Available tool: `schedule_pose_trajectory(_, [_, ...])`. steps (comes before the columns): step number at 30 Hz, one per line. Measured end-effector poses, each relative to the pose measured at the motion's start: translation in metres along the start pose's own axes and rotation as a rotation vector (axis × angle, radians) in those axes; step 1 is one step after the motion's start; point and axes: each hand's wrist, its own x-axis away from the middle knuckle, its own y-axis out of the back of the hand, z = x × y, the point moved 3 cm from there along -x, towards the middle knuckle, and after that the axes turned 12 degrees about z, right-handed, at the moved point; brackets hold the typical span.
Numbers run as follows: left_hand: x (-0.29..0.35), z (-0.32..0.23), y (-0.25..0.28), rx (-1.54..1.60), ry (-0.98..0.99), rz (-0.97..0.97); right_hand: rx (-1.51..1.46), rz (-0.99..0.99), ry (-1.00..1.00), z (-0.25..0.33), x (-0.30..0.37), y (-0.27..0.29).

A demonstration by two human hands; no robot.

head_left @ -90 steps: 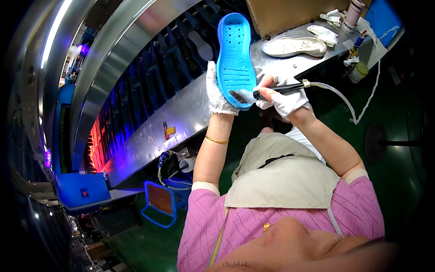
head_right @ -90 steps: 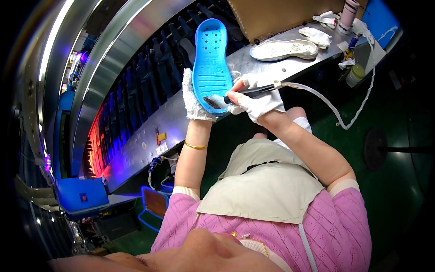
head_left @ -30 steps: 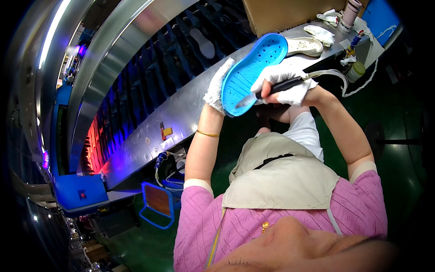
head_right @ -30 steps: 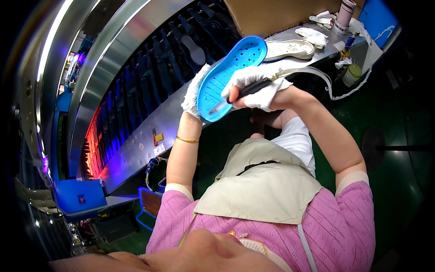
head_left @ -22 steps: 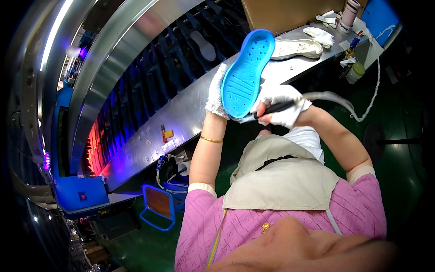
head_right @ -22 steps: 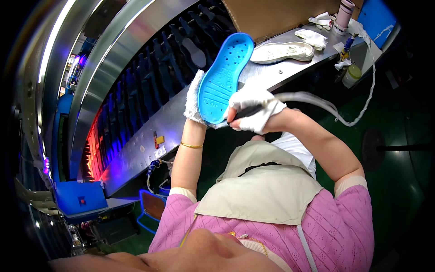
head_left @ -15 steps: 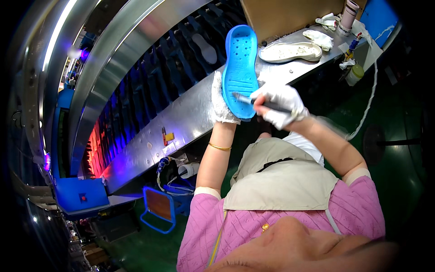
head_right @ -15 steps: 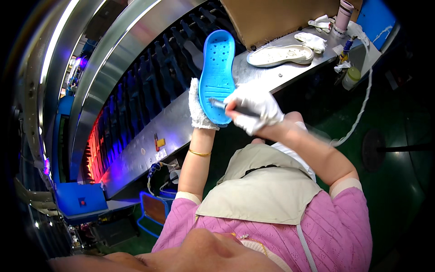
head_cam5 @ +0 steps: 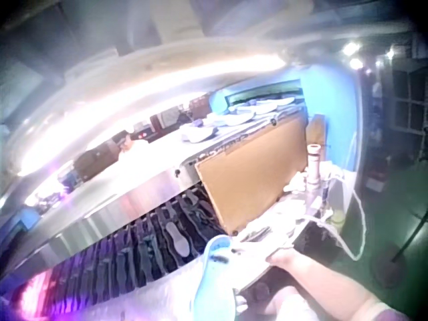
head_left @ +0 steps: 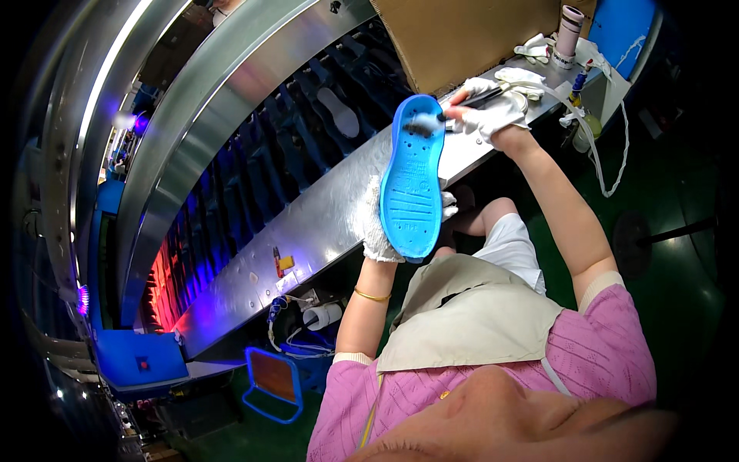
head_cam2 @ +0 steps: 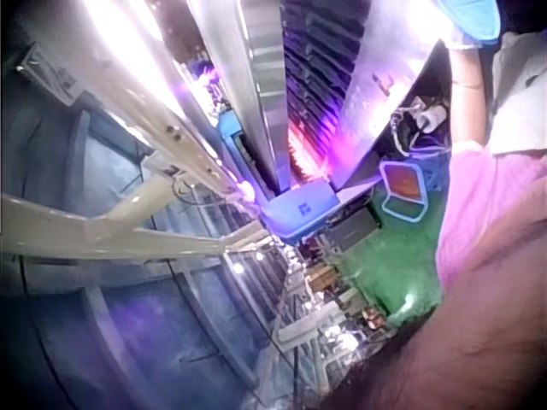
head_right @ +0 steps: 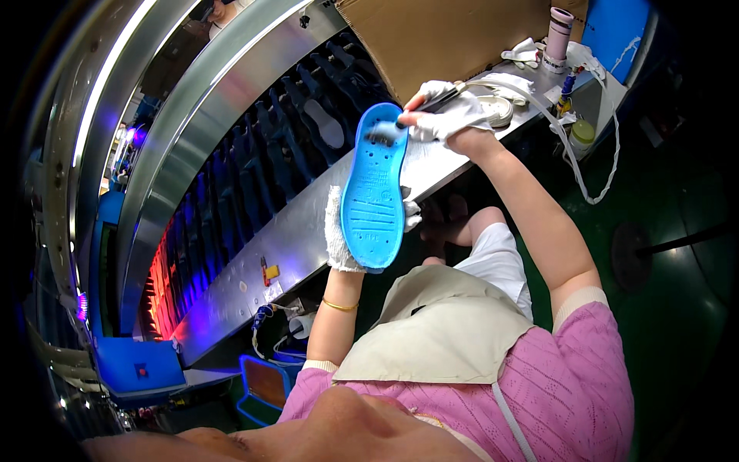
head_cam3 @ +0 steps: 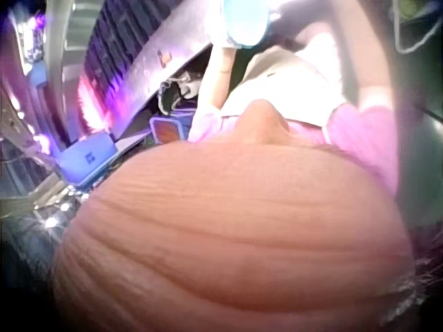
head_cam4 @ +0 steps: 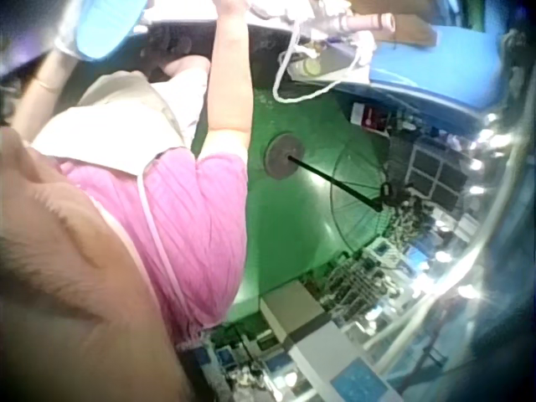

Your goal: The person takes shoe soles and applies adhesive across their surfaces using a brush applicator tool.

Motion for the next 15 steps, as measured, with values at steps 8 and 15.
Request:
schedule_pose_trajectory(8, [0.010,-0.017,0.045,0.091,-0.154,-0.151,0.569,-0.026,0.646,0.024,0.059,-0.071])
schedule_pose_trajectory(15, [0.005,-0.017,0.012,0.021,-0.157,-0.009,-0.031,0.331,0.356,0.013,0.085,-0.075])
